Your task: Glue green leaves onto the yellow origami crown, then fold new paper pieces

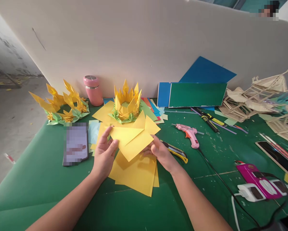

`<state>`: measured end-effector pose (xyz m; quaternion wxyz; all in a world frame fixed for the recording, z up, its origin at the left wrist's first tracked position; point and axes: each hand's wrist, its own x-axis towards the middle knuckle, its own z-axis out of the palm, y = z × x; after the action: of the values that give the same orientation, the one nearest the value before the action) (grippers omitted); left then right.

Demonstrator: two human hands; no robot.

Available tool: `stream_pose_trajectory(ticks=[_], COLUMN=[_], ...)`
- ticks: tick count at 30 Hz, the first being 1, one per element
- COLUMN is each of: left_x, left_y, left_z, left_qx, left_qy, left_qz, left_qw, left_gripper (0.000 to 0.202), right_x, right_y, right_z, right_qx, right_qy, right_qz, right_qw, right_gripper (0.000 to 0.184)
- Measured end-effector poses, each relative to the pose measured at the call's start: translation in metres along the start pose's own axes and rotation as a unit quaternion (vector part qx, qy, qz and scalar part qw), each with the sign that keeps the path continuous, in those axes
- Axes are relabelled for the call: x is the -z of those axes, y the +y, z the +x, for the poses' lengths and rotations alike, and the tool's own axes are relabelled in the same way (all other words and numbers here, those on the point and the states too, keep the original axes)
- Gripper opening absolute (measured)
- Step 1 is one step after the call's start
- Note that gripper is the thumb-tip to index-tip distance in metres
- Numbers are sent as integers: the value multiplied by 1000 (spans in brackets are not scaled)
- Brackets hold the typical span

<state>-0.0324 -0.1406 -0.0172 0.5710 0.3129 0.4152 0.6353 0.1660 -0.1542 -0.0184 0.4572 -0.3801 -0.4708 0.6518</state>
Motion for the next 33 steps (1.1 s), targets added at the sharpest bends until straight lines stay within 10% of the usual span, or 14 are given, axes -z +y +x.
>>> stream_pose_trajectory(ticks=[4, 12, 16, 26, 33], left_x=[-5, 1, 1, 0, 10], left_y=[-6, -11, -11, 0, -10], left_z=[-8, -5, -3, -4, 5], left_qx=[0, 48, 52, 125, -30], left_qy=[-15, -63, -81, -155, -147], left_qz=[12, 138, 148, 168, 343], left_qw=[1000, 987, 984, 966, 927], left_gripper=[48, 41, 41, 52, 37], right_x=[-19, -36, -28, -13, -7], right_y=[7, 23, 17, 5, 7], right_z=[-3, -5, -6, -8, -6], right_qx=[25, 138, 258, 417, 367], right_qy=[-83, 113, 135, -52, -148], right_qz=[12, -127, -252, -497, -561], right_qw=[996, 976, 923, 759, 727], right_gripper=[88, 28, 17, 24, 41])
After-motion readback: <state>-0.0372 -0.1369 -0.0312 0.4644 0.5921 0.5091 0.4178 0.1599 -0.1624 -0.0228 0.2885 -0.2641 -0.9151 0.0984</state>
